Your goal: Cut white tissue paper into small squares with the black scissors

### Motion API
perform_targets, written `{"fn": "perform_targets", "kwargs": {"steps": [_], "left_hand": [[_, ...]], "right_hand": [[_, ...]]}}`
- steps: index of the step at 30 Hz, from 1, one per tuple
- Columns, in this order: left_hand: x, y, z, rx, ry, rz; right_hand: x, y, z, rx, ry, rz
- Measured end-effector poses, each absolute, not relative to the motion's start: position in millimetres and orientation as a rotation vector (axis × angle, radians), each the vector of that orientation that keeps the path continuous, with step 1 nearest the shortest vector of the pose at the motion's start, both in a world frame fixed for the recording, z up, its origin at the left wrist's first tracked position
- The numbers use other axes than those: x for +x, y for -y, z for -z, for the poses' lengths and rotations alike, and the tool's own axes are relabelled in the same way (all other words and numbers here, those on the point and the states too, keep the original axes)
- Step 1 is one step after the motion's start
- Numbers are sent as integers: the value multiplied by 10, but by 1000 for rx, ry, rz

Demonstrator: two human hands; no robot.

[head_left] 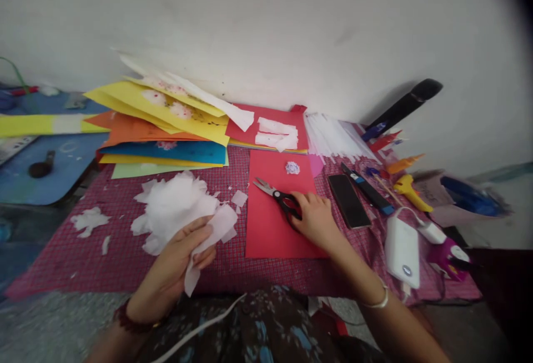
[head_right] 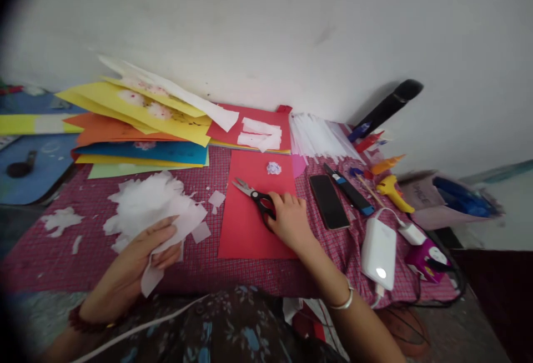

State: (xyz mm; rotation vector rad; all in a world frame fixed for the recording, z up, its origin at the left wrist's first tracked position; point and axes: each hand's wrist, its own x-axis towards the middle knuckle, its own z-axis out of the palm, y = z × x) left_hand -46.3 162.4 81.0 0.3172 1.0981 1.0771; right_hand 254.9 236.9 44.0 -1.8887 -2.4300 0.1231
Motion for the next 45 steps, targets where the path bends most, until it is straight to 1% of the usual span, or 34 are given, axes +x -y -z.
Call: {"fn": "perform_targets", "kwargs": {"steps": [2,4,6,8,12,14,16,19,27,41,45], "left_hand": [[-457,-1611,-791,328,-1106,-1096],[-471,-1601,-796,340,-1132,-1127],[-490,-1594,-813,358,-1169,-1165],[-506,-1589,-831,382,-1200,-1192],[-524,-1585,-861,413,-1233,-1227],[-533,-1583,-868,412,-1242,-1235],[-546,-1576,-866,406,-1246,-1227],[-580,-1557,-844,412,-1244,-1188],[-726,-1493,-821,538,-1260,-1110],[-733,-1563,-727,581,-1208,-1057],[-732,-1587,-684,709,-1252,-935]], "right_hand": [[2558,-2383,-502,-1892,2422,-105],[2577,-2327,-565,-1790,2372,-245],[2582,-2186,-639,-1592,2271,-574],[2551,-1982,-722,-1379,2157,-991],[2377,-1583,-854,-1163,1886,-1769],[2262,-1475,-867,-1107,1718,-2006],[2153,-1437,-841,-1079,1590,-2127],[2014,-1451,-761,-1051,1467,-2189],[1761,-1469,-609,-964,1321,-2212],[1751,-1486,-552,-981,1260,-2205],[1784,-1494,-533,-978,1263,-2219]]}}
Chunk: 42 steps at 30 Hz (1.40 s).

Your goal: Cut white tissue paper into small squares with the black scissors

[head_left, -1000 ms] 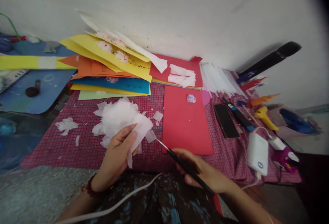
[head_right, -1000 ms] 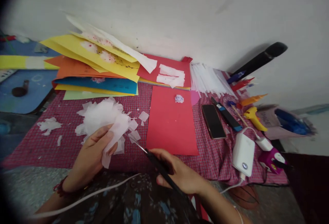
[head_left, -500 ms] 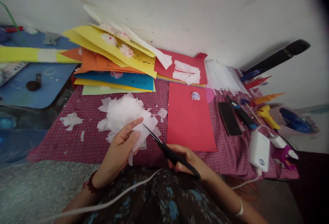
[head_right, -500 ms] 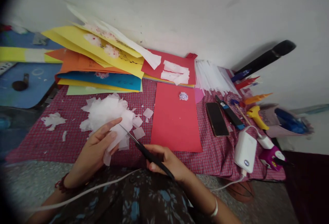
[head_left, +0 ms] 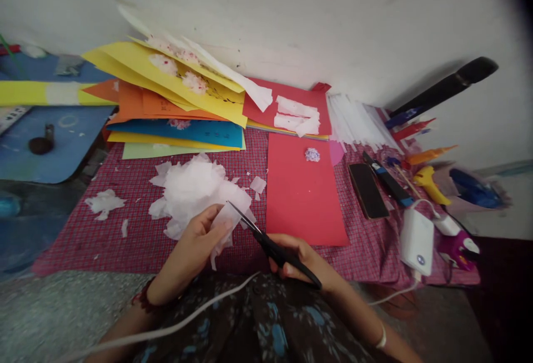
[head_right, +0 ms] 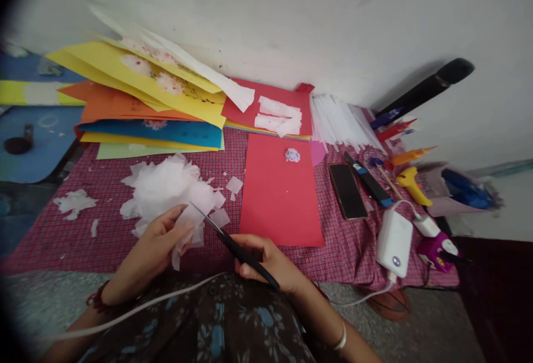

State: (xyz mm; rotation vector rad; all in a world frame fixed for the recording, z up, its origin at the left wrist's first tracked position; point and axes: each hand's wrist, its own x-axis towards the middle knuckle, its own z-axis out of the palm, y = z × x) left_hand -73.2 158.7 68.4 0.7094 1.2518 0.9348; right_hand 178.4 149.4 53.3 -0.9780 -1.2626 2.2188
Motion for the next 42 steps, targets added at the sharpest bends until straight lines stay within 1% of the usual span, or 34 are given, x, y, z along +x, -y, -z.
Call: {"fn": "perform_targets", "kwargs": {"steps": [4,13,18,24,34,42], "left_hand": [[-725,-1609,-680,850,-1310,-819],[-680,-1644,-677,935,-1231,-817],[-642,-1669,-694,857,-1227,-895],[-638,-1674,-671,818,-1269,-993],[-632,-1693,-740,1057,-1372,-933],[-617,-1697,-800,1051,-1409,-928]], "right_hand": [[1820,-1510,-524,-1001,1259,-2220],[1897,-1570,-506,-910,1228,-2275],[1933,-1593,-505,-829,1210,-2287],[1902,-1587,-488,-852,1196,-2312],[1860,-1582,-492,-850,1194,-2288],[1844,-1577,-524,-914,1197,-2279]]}}
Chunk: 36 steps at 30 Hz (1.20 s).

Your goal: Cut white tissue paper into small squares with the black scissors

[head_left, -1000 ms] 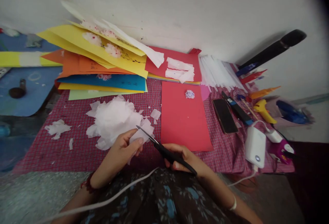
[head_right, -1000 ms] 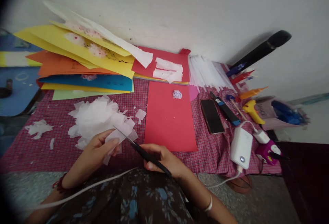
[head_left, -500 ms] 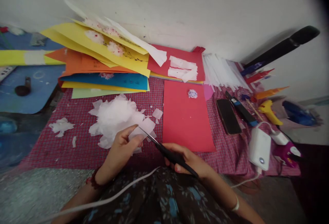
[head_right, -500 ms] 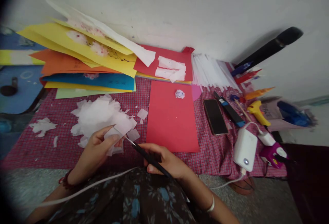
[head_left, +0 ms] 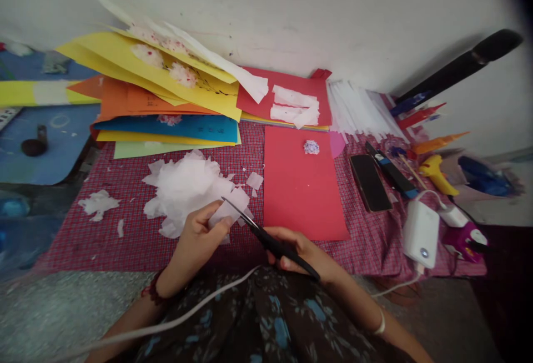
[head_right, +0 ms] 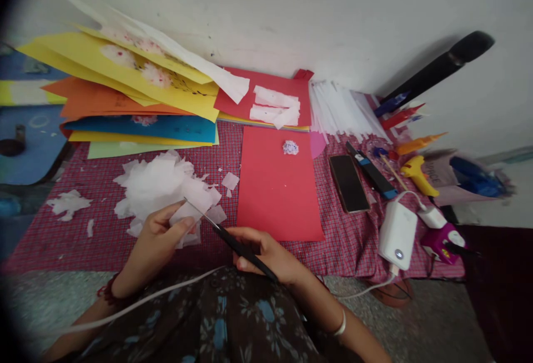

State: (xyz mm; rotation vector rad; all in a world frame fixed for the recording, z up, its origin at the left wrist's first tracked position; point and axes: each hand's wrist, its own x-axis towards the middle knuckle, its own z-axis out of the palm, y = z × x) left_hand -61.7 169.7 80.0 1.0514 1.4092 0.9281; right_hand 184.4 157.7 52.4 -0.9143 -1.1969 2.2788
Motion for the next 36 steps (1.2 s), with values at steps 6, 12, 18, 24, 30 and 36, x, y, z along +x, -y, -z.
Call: {"fn": "perform_targets", "kwargs": {"steps": [6,12,18,24,30,36], "left_hand": [[-641,-1669,-694,1005,-1400,-926],[-656,-1643,-594,904,-1363,-934],[-676,-1629,-568,911,-1333,-945],[-679,-1644,-550,922,-1344,-939],[-660,-1653,-607,895,-1359,-938],[-660,-1664,-608,858,-1351,-959]], "right_hand": [[1830,-1565,-511,-927,1197,-2285],[1815,-1564,-515,-926,1171,-2276],[1829,-1571,-502,-937,1199,-2279],[1821,-1566,-492,-921,1174,-2283],[1783,-1571,-509,-934,1176,-2261],[1776,-1584,-495,-938,1181,-2260]]}}
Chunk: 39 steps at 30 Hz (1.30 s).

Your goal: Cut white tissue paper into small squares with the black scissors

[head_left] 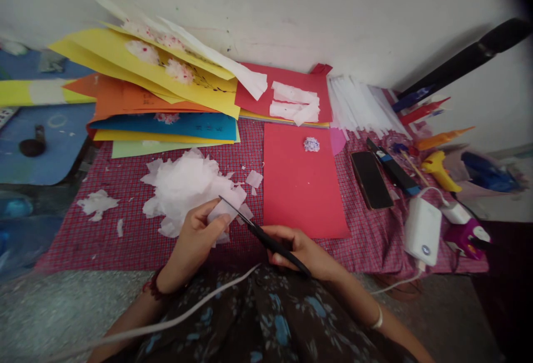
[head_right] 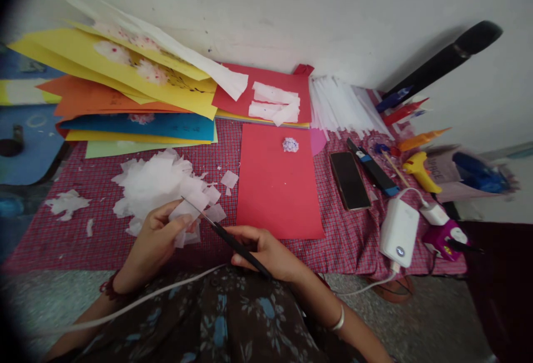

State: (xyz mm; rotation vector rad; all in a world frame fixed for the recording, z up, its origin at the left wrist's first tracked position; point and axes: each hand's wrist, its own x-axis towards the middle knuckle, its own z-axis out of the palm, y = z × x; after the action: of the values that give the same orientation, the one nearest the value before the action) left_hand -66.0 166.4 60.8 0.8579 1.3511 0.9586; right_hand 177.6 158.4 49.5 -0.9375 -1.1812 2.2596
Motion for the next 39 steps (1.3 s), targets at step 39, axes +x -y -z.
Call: {"fn": "perform_targets", "kwargs": {"steps": [39], "left_hand": [[-789,-1757,-1050,720,-1514,-938]], "right_hand": [[2126,-1748,-813,-1274,2488,-947]]}}
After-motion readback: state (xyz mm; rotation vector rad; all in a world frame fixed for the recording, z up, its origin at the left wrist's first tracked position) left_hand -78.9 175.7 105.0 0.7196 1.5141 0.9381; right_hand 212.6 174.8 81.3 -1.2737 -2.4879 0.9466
